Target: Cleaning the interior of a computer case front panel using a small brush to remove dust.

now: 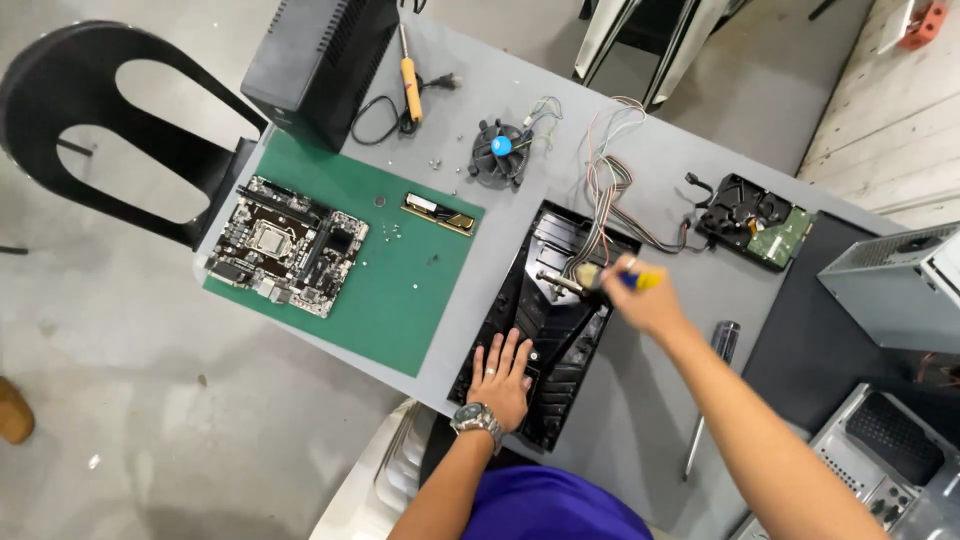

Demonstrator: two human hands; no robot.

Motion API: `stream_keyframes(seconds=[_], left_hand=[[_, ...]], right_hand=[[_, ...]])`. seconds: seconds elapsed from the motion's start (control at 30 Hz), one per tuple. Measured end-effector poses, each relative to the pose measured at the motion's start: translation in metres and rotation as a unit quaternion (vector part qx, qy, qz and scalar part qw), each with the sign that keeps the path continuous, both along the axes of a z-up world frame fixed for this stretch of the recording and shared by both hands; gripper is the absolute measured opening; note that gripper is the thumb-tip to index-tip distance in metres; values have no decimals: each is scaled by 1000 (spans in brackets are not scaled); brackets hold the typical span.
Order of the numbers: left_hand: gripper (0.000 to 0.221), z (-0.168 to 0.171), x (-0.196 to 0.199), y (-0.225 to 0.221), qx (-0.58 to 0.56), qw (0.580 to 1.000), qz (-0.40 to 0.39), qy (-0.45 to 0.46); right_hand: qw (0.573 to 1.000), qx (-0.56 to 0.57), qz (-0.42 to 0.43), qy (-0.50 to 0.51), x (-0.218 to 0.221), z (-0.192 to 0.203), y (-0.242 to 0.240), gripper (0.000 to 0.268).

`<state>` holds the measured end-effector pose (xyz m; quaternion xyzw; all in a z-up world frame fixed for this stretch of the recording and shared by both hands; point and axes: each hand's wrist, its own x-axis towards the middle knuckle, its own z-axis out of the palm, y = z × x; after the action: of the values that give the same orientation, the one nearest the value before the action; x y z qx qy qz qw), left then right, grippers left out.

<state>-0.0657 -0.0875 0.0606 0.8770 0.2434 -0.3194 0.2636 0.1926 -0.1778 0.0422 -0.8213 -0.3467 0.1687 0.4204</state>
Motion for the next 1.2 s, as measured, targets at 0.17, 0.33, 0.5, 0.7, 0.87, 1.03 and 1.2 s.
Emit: stream_keyframes(seconds=[0.17, 0.33, 0.5, 0.7, 0.87, 1.03, 1.2], left_hand=[[59, -6, 0, 2, 4, 1000, -15, -11], [59, -8, 0, 3, 6, 1000, -15, -4], [60, -10, 4, 0, 0, 1000, -9, 0], [61, -9, 2, 1, -13, 1000, -8, 3], [61, -10, 5, 3, -10, 1000, -7, 2], [61, -16, 1, 2, -9, 1000, -10, -12], [63, -27, 0, 3, 11, 999, -25, -31]], right_hand=[[985, 38, -35, 162, 25, 12, 25, 12], [931, 65, -89, 348, 4, -4, 62, 19], [983, 39, -36, 177, 30, -62, 62, 12], [991, -117, -15, 58, 74, -26, -1, 16], [993, -29, -8, 111, 5, 71, 8, 15], [983, -9, -89, 158, -51, 50, 64, 13], [980, -170, -95, 40, -75, 12, 101, 31]])
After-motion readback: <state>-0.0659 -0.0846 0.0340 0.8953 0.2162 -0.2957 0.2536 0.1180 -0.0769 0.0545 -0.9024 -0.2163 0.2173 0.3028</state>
